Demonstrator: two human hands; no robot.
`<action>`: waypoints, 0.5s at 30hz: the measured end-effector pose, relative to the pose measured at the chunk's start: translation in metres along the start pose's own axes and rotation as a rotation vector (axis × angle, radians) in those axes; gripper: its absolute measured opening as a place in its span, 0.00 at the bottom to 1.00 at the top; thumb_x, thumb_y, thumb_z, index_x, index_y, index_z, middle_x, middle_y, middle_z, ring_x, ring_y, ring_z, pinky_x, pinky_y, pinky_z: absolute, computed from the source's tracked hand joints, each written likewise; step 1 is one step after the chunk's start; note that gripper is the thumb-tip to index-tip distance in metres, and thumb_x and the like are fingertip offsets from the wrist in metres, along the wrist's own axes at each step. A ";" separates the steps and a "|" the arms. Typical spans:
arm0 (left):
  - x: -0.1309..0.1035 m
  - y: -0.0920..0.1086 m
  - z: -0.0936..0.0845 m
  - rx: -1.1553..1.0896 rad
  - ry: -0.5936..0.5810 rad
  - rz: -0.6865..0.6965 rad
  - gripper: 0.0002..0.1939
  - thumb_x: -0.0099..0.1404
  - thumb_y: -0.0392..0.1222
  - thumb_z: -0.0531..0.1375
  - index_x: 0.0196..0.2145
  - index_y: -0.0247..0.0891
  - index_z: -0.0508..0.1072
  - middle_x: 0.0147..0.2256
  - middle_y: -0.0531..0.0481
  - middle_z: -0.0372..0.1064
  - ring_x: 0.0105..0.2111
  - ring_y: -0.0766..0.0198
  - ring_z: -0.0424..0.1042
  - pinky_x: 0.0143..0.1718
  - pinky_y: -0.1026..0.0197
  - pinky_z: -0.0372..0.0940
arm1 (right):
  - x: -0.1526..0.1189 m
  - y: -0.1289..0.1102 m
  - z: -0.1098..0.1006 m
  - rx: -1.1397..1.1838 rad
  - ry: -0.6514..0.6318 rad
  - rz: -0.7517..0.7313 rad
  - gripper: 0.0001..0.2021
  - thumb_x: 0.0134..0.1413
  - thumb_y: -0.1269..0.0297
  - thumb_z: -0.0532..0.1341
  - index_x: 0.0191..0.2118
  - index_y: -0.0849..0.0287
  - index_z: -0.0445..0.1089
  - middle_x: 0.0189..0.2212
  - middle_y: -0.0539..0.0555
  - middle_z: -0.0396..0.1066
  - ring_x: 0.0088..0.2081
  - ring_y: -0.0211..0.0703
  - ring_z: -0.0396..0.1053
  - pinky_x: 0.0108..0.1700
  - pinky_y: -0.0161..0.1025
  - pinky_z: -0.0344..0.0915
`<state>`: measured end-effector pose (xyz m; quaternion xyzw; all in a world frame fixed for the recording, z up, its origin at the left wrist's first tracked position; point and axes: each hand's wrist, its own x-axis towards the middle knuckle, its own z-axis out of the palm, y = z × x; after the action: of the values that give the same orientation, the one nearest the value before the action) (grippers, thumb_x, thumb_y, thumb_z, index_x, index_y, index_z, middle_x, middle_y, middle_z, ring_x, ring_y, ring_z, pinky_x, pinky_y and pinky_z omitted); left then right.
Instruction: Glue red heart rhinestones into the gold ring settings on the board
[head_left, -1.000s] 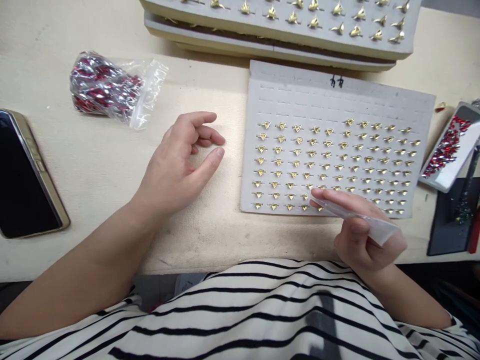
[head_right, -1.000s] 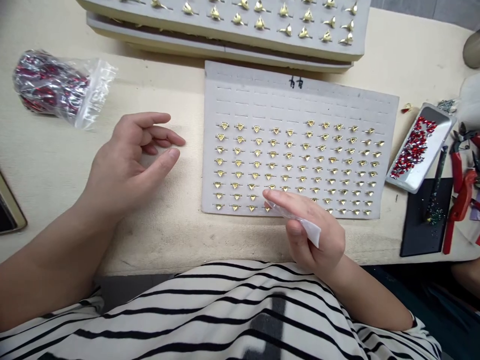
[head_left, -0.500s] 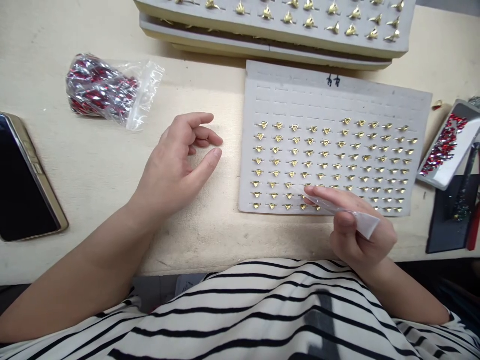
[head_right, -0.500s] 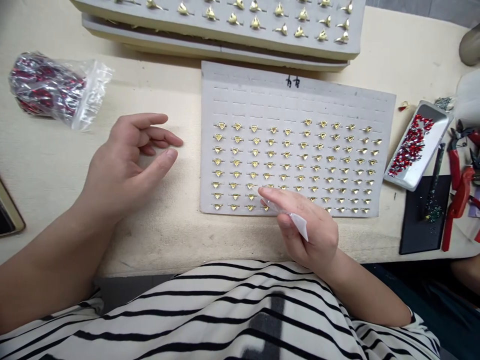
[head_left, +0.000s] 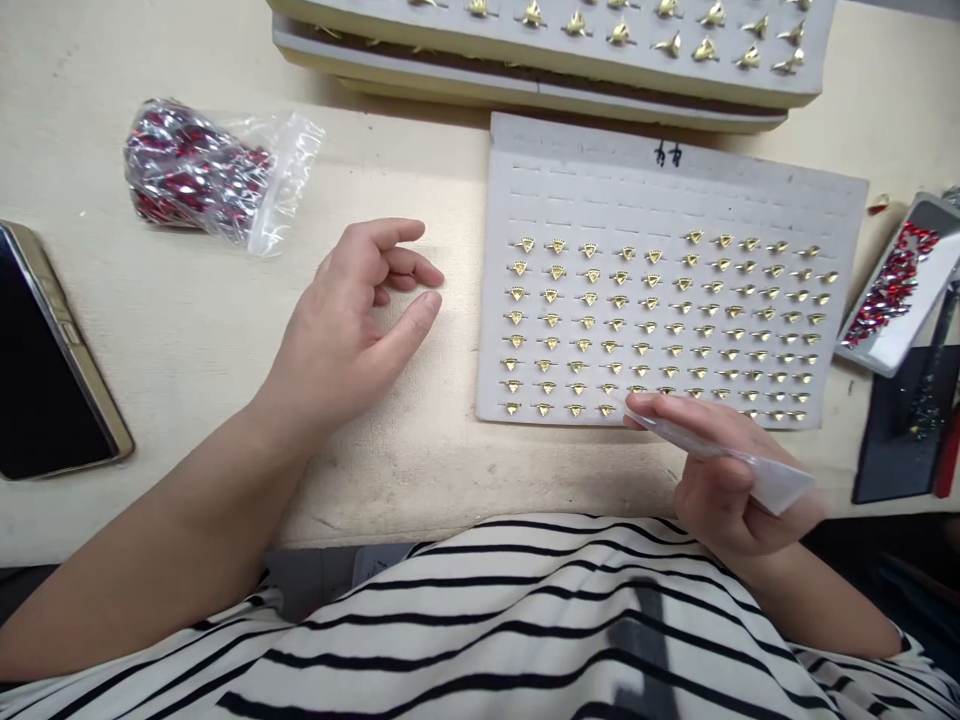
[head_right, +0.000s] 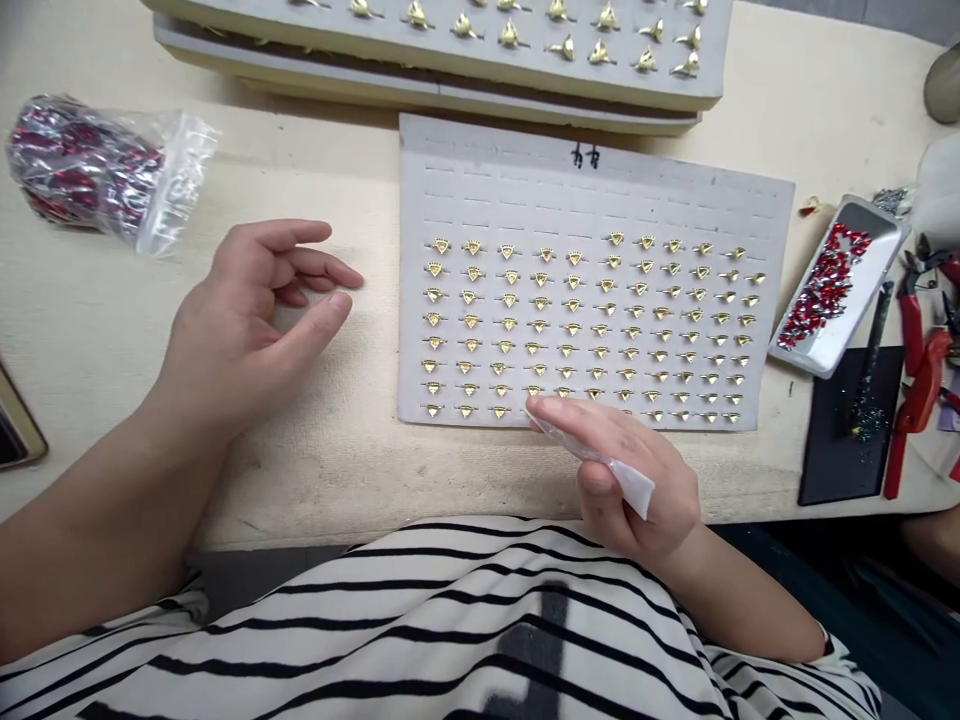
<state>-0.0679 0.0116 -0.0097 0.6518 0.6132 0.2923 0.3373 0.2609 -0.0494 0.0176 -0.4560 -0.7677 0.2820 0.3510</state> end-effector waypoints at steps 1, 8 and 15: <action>0.000 -0.001 0.000 -0.002 0.005 0.010 0.24 0.70 0.40 0.61 0.61 0.52 0.66 0.49 0.52 0.78 0.51 0.56 0.77 0.53 0.47 0.68 | 0.001 0.000 0.001 0.001 0.010 -0.030 0.19 0.74 0.60 0.54 0.63 0.54 0.73 0.47 0.58 0.83 0.45 0.51 0.84 0.41 0.48 0.83; 0.001 -0.008 0.001 -0.038 0.002 0.054 0.25 0.69 0.39 0.63 0.62 0.51 0.65 0.49 0.52 0.78 0.49 0.55 0.75 0.51 0.45 0.67 | 0.002 0.003 0.009 -0.065 0.042 -0.070 0.19 0.74 0.61 0.55 0.63 0.49 0.74 0.46 0.56 0.84 0.41 0.51 0.84 0.36 0.48 0.83; 0.001 -0.007 0.000 -0.021 0.000 0.055 0.25 0.69 0.39 0.63 0.62 0.49 0.65 0.49 0.52 0.77 0.48 0.56 0.75 0.50 0.46 0.67 | 0.006 0.001 0.017 0.019 0.120 -0.132 0.18 0.73 0.65 0.56 0.60 0.60 0.77 0.45 0.57 0.84 0.44 0.48 0.83 0.41 0.44 0.83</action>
<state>-0.0718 0.0126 -0.0150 0.6649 0.5918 0.3081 0.3358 0.2462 -0.0452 0.0083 -0.4173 -0.7709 0.2375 0.4185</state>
